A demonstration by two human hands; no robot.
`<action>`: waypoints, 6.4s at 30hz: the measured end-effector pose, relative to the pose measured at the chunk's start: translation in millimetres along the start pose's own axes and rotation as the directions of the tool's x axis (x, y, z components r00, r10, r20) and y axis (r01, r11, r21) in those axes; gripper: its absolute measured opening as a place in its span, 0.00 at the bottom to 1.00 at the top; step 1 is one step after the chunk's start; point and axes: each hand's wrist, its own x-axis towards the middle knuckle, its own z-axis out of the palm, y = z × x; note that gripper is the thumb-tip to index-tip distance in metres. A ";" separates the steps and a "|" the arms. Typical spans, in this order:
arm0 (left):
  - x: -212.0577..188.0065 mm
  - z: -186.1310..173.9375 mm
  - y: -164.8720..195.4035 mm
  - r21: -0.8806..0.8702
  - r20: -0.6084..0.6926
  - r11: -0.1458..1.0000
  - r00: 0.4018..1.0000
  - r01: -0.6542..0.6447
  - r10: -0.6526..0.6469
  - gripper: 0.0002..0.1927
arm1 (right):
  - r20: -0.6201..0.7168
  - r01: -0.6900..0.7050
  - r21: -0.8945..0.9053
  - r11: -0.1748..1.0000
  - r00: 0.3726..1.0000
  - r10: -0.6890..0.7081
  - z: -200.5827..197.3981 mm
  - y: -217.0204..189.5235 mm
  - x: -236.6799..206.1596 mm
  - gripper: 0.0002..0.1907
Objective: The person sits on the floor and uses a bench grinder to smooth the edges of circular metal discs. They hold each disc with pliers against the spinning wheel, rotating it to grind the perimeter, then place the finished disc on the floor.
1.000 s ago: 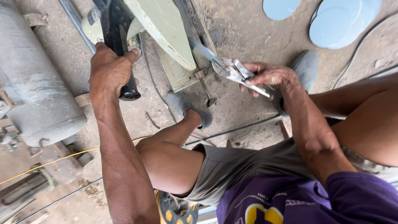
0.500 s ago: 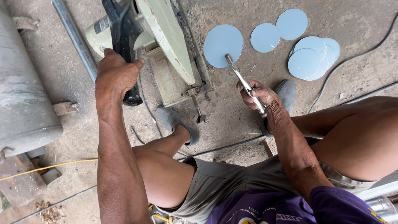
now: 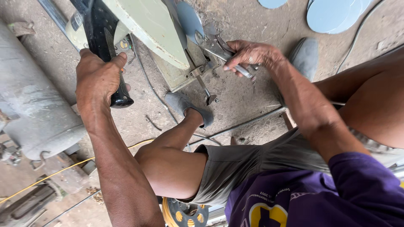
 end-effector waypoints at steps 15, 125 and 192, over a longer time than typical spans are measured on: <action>-1.2 2.7 7.1 0.048 -0.021 0.998 0.999 0.042 -0.041 0.25 | -0.358 -0.187 -0.372 0.909 0.933 0.046 -4.5 28.5 26.8 0.36; 0.8 3.0 -4.0 0.037 -0.022 0.999 1.000 0.005 -0.004 0.26 | -0.642 0.198 -0.074 0.977 0.741 -0.199 133.8 59.5 104.5 0.13; 2.2 1.2 -4.9 0.020 -0.022 1.000 1.000 -0.022 0.022 0.26 | -0.625 0.094 -0.513 0.853 0.641 -0.446 95.7 88.5 88.3 0.21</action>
